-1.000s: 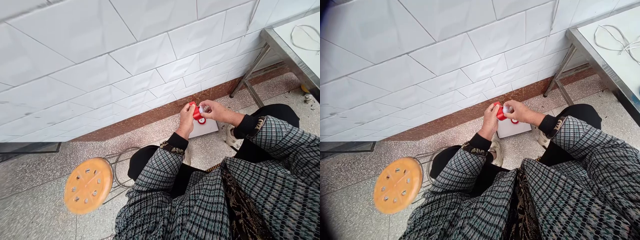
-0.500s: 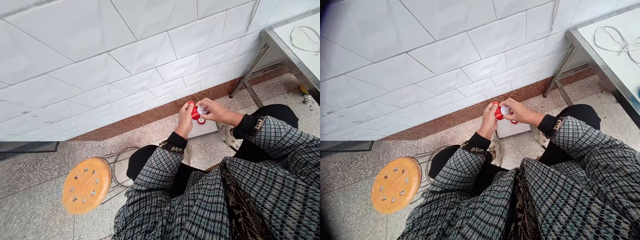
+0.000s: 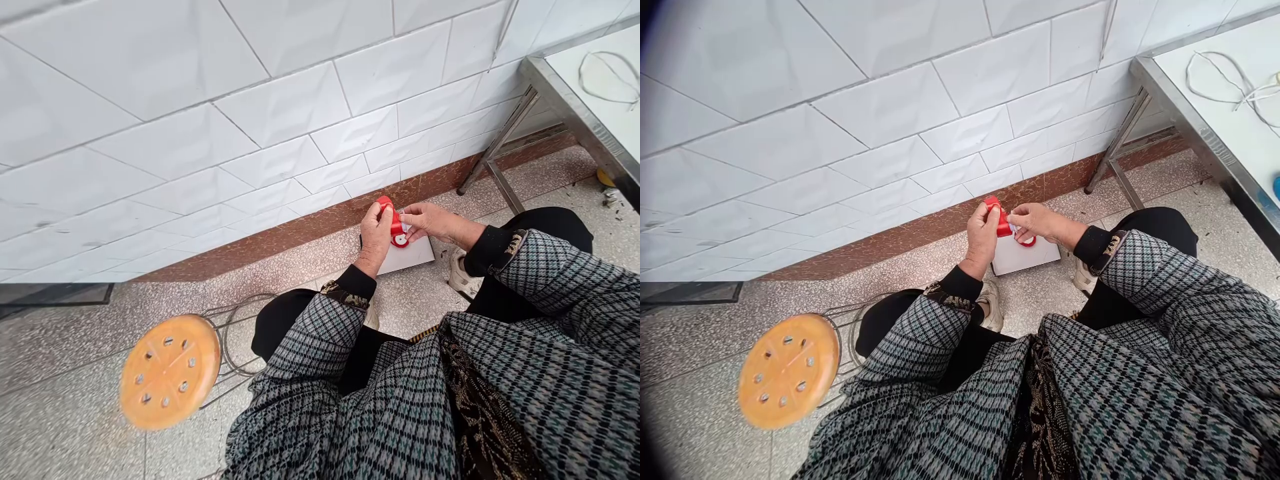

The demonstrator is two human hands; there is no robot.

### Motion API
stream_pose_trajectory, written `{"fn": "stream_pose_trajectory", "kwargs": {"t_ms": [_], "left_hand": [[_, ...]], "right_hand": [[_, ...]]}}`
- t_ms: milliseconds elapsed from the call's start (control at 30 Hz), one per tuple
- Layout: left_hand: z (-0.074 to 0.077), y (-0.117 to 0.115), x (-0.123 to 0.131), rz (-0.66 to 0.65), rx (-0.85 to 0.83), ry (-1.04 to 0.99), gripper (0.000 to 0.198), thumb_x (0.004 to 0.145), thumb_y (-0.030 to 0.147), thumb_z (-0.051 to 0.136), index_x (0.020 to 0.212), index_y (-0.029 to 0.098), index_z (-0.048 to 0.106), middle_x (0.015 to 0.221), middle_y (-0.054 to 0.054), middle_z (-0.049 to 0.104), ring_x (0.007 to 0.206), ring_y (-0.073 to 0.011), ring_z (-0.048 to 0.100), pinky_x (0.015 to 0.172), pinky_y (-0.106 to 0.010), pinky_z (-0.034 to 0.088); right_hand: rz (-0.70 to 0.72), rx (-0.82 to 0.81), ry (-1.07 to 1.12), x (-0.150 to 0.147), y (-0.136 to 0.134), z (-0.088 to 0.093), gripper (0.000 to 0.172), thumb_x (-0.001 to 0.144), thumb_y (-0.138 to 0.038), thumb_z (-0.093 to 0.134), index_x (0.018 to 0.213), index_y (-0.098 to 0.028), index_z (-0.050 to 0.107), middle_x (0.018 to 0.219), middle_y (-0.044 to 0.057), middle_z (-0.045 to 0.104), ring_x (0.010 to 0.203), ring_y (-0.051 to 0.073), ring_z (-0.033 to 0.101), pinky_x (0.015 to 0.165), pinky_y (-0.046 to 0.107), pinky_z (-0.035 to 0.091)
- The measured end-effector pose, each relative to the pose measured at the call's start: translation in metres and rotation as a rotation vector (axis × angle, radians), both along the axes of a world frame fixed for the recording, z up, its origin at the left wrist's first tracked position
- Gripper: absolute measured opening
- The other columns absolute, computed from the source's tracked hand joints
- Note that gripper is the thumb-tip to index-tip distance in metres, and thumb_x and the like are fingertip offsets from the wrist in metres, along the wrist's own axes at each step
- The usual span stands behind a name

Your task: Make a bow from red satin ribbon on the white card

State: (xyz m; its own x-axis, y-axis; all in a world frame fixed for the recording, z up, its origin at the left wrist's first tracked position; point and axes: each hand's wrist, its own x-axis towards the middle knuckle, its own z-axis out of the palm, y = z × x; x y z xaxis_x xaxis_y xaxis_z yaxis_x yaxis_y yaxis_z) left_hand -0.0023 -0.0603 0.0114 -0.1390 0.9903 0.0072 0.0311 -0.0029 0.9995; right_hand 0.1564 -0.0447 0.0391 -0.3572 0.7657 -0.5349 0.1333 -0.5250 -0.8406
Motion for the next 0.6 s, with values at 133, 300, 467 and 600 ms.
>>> {"fn": "stream_pose_trajectory", "kwargs": {"t_ms": [133, 300, 467, 600], "left_hand": [[-0.004, 0.002, 0.003, 0.018, -0.123, -0.179, 0.015, 0.092, 0.024, 0.061, 0.077, 0.021, 0.060, 0.075, 0.000, 0.057, 0.067, -0.0126, 0.049, 0.068, -0.028, 0.044], [-0.003, 0.004, 0.003, 0.008, -0.202, -0.237, 0.016, 0.091, 0.023, 0.064, 0.076, 0.019, 0.058, 0.074, 0.001, 0.056, 0.066, -0.0112, 0.048, 0.066, -0.027, 0.042], [-0.005, 0.006, 0.000, 0.005, -0.240, -0.280, 0.012, 0.089, 0.018, 0.064, 0.078, 0.018, 0.061, 0.076, 0.001, 0.058, 0.067, -0.0105, 0.051, 0.067, -0.026, 0.043], [-0.005, 0.007, 0.000, 0.009, -0.315, -0.363, 0.007, 0.087, 0.017, 0.065, 0.080, 0.018, 0.064, 0.077, 0.000, 0.061, 0.068, -0.0107, 0.054, 0.066, -0.025, 0.045]], "right_hand": [[0.020, 0.137, -0.052, -0.001, 0.000, -0.005, 0.013, 0.088, -0.020, 0.076, 0.093, -0.020, 0.064, 0.080, 0.002, 0.068, 0.062, 0.013, 0.068, 0.060, 0.028, 0.063], [0.086, 0.330, -0.171, 0.001, 0.000, -0.010, 0.014, 0.083, -0.016, 0.070, 0.096, -0.019, 0.064, 0.095, 0.003, 0.068, 0.066, 0.014, 0.068, 0.061, 0.029, 0.060], [0.154, 0.572, -0.331, 0.004, 0.002, -0.014, 0.029, 0.077, -0.020, 0.074, 0.105, -0.018, 0.068, 0.097, 0.004, 0.070, 0.079, 0.018, 0.066, 0.069, 0.030, 0.056], [0.199, 0.630, -0.335, 0.005, 0.001, -0.012, 0.035, 0.076, -0.019, 0.075, 0.110, -0.018, 0.068, 0.113, 0.008, 0.068, 0.076, 0.016, 0.064, 0.069, 0.030, 0.054]]}}
